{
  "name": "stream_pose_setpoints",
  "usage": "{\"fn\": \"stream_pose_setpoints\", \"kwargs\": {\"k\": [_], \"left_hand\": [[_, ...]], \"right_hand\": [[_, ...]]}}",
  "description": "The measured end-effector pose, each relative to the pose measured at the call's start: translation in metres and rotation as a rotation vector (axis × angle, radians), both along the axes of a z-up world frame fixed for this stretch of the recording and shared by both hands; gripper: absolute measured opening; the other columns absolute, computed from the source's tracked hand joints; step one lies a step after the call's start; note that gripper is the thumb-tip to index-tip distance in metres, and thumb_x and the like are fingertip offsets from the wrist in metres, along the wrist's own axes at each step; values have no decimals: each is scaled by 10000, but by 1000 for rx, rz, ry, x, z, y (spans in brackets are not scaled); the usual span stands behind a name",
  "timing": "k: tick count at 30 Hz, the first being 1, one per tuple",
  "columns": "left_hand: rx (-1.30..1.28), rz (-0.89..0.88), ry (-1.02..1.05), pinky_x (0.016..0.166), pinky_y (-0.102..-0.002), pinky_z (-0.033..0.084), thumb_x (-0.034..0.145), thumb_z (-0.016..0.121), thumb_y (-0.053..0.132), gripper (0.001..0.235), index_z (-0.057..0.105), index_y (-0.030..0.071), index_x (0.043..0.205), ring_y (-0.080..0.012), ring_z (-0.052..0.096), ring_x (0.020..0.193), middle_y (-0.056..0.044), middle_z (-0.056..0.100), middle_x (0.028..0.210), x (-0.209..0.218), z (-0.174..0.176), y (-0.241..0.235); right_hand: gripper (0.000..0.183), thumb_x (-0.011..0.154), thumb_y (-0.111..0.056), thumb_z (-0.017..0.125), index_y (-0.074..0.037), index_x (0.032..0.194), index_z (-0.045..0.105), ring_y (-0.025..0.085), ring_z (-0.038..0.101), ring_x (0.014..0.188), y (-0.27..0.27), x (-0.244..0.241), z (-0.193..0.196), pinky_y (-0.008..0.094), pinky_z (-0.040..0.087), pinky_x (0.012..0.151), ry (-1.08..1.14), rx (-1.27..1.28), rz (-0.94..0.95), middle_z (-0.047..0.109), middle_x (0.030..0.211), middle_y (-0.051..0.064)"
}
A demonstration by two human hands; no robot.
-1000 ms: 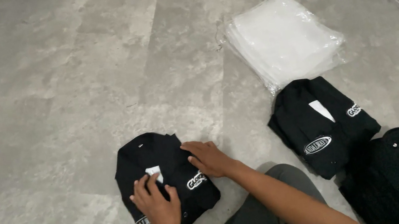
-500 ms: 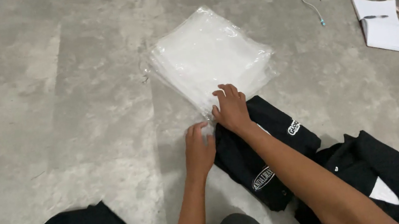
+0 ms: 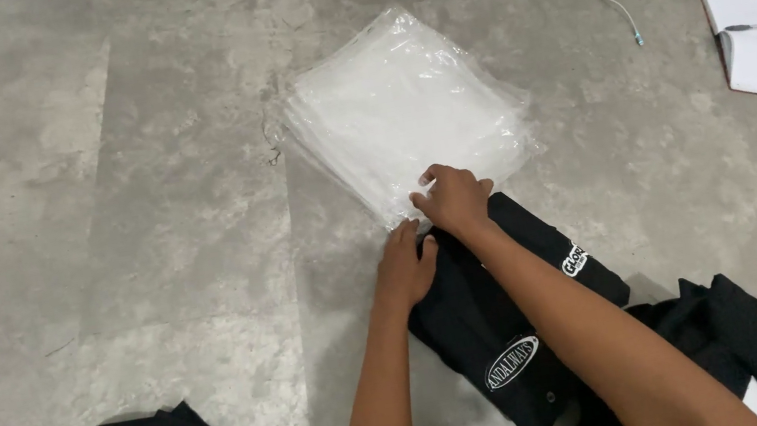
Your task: The person sits on the floor and repeatedly folds black shirts, places them into clear plastic bags, and seals the bags. The person then stacks the packaged shirts to the side.
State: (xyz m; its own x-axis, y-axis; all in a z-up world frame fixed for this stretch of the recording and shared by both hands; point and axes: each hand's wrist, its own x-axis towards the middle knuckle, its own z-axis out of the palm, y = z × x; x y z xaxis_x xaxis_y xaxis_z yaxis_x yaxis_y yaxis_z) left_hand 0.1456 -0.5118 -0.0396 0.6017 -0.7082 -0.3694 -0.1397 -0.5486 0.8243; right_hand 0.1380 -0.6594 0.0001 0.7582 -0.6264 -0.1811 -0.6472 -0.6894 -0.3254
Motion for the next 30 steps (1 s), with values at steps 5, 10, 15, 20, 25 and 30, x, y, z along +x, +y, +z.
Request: {"fn": "stream_pose_setpoints", "kwargs": {"k": [5,10,15,20,25,30], "left_hand": [[-133,109,-30,1285,-477,275,1071,459,418,628,453,39,1572,-336,332,1555,-171,427,1626,0,18,12],[-361,390,-233,1166,-391,341,969,702,275,370,699,44,1258,-259,552,1291,-88,668,1194,-4,8,18],[-471,607,123,1201,-479,431,926,739,214,508,566,143,1399,-265,531,1388,-86,633,1375,-17,67,62],[-600,1025,295,802,-340,625,978,574,108,219,623,36,1179,-196,658,984,-123,693,1098,-2,45,118],[-614,1224,379,746,-321,620,935,555,86,393,624,21,1317,-199,693,954,-132,661,1117,10,20,221],[-457,1188,367,785,-493,674,1051,494,249,368,667,27,1289,-356,728,931,-174,604,1005,-9,28,368]], "right_hand": [[169,952,-302,679,-178,1021,771,330,711,965,16,9,18,545,420,950,-92,-163,143,778,853,11],[218,934,-289,635,-149,994,791,334,738,910,55,24,43,499,430,898,-85,-88,236,788,830,32],[334,842,-363,747,-133,1077,808,366,767,990,107,41,48,497,557,875,-83,227,188,807,923,101],[352,878,-357,703,-94,1081,817,404,757,1028,179,35,90,506,570,905,-151,403,280,811,943,154],[334,881,-346,700,-124,1103,816,346,767,1004,187,41,50,467,595,883,-251,407,293,808,975,113],[550,931,-426,675,-172,1418,642,387,564,1381,185,12,12,566,510,1090,56,151,260,627,1456,138]]}}
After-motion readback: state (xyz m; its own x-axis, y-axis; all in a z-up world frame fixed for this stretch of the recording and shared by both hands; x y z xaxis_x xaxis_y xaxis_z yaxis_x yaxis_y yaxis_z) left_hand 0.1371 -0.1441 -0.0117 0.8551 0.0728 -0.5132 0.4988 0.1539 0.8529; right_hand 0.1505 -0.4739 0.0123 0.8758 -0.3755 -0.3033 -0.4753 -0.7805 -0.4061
